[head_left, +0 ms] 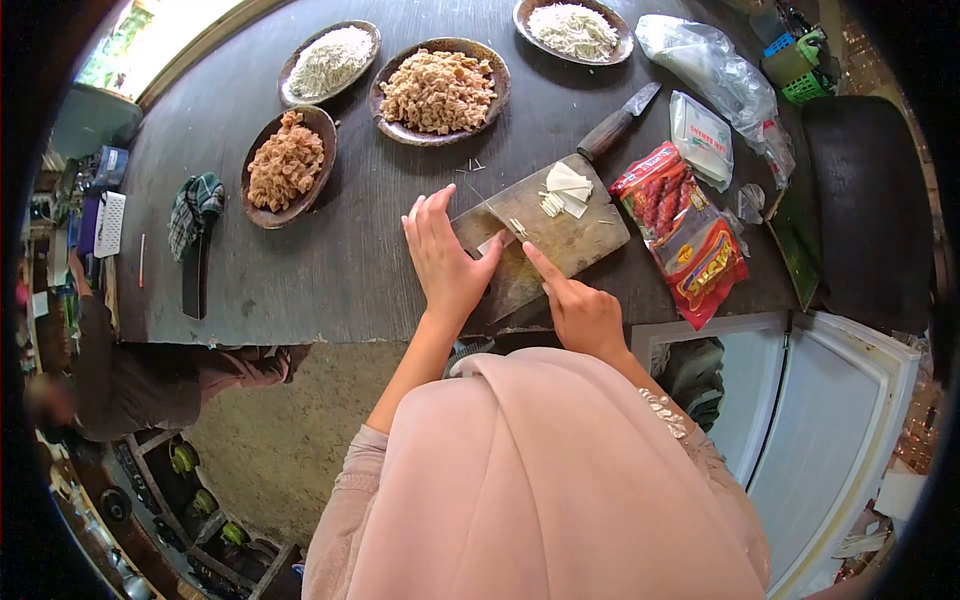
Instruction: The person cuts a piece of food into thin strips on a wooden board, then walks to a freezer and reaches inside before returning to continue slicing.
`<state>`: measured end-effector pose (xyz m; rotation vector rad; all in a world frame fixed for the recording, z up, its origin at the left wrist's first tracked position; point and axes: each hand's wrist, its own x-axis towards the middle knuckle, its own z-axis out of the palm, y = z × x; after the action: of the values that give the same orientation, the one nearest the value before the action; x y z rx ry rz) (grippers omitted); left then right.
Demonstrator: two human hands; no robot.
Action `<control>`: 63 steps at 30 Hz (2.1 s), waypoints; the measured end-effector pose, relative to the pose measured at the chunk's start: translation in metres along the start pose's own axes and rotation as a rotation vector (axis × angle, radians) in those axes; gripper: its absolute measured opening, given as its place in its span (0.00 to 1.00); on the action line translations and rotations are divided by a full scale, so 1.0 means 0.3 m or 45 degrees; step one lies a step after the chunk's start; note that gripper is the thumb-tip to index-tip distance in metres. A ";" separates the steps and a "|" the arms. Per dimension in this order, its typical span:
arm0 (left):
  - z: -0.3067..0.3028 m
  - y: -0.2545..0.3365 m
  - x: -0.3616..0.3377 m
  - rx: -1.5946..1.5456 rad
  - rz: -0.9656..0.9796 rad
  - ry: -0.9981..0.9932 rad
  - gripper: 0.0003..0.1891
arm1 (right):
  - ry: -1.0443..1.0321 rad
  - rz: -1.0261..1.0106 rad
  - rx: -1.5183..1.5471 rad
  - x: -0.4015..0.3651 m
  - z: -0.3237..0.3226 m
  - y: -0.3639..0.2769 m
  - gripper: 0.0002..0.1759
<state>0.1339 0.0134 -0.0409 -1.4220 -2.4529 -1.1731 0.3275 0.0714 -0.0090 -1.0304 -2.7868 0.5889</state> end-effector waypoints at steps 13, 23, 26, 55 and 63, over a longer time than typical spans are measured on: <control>0.000 -0.006 0.002 -0.010 0.019 0.011 0.43 | -0.047 0.010 0.059 -0.001 0.005 -0.006 0.38; -0.003 -0.001 0.000 0.003 0.025 0.014 0.42 | 0.143 -0.037 0.070 0.024 0.029 -0.014 0.38; -0.010 0.003 0.002 -0.005 0.055 0.030 0.41 | 0.145 -0.042 0.102 0.021 0.027 -0.009 0.38; -0.003 -0.012 -0.006 -0.081 -0.014 -0.026 0.43 | 0.165 -0.086 0.051 0.012 0.015 -0.017 0.41; -0.007 -0.005 0.002 -0.039 0.071 0.038 0.40 | 0.097 -0.087 -0.016 0.040 0.010 -0.023 0.41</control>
<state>0.1319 0.0120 -0.0400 -1.4602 -2.3693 -1.2168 0.3137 0.0735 -0.0093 -0.9354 -2.7504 0.5132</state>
